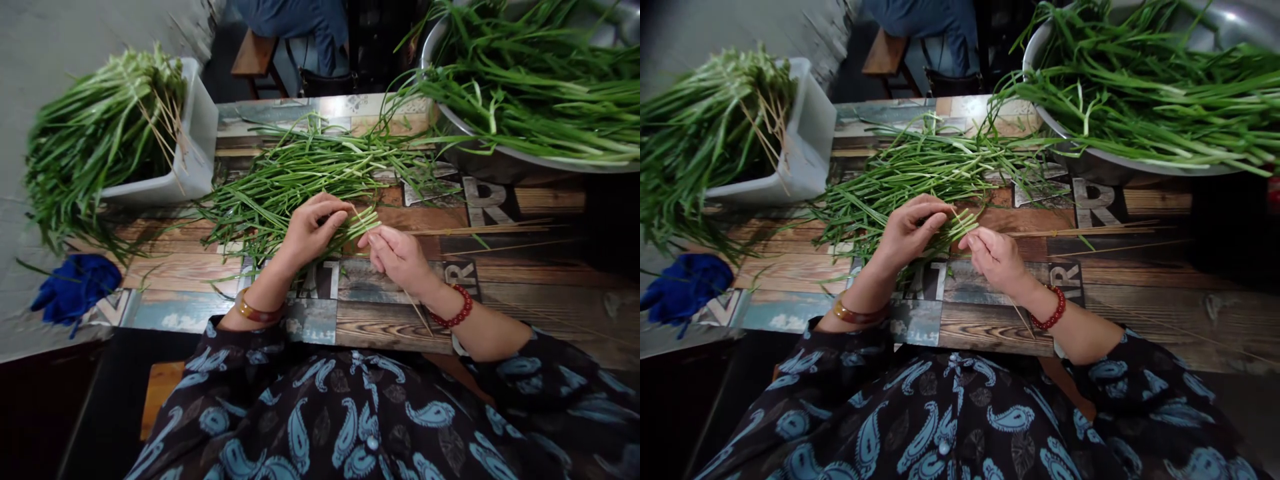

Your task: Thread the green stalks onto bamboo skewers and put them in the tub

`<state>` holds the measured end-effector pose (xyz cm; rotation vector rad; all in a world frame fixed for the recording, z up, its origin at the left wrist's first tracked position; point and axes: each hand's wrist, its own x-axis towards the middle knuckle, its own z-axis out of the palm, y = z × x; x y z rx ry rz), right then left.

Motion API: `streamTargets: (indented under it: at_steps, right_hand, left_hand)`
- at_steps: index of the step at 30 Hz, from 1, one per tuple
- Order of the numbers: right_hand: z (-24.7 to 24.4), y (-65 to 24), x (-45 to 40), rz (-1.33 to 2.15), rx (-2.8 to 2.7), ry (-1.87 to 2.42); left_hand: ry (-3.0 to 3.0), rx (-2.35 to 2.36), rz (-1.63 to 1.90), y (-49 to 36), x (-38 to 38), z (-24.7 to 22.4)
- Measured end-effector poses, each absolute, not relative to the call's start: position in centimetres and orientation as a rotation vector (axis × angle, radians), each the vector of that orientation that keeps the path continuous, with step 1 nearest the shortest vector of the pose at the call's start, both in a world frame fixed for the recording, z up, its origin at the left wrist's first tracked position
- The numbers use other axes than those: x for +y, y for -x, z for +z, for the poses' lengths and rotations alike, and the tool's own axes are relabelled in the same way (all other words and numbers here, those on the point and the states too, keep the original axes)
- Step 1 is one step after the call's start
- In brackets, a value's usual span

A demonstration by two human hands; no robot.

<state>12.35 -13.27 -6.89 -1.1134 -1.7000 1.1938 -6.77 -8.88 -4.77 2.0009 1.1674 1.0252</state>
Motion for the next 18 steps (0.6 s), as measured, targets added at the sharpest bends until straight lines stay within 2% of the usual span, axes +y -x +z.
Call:
streamTargets:
  at_steps: [7, 13, 18]
  right_hand:
    - [-6.96, -12.34, -13.32, 1.166, -1.756, 1.074]
    - [-7.34, -12.41, -13.42, 1.184, -1.753, 1.089]
    - [-7.56, -12.42, -13.62, 1.090, -1.806, 1.115]
  left_hand:
    - [-1.846, 1.007, 0.712, 6.57, -9.25, -3.79]
    - [-1.715, 1.125, 0.827, 6.69, -9.37, -3.87]
    - [-1.695, 1.096, 0.782, 6.89, -9.42, -3.69]
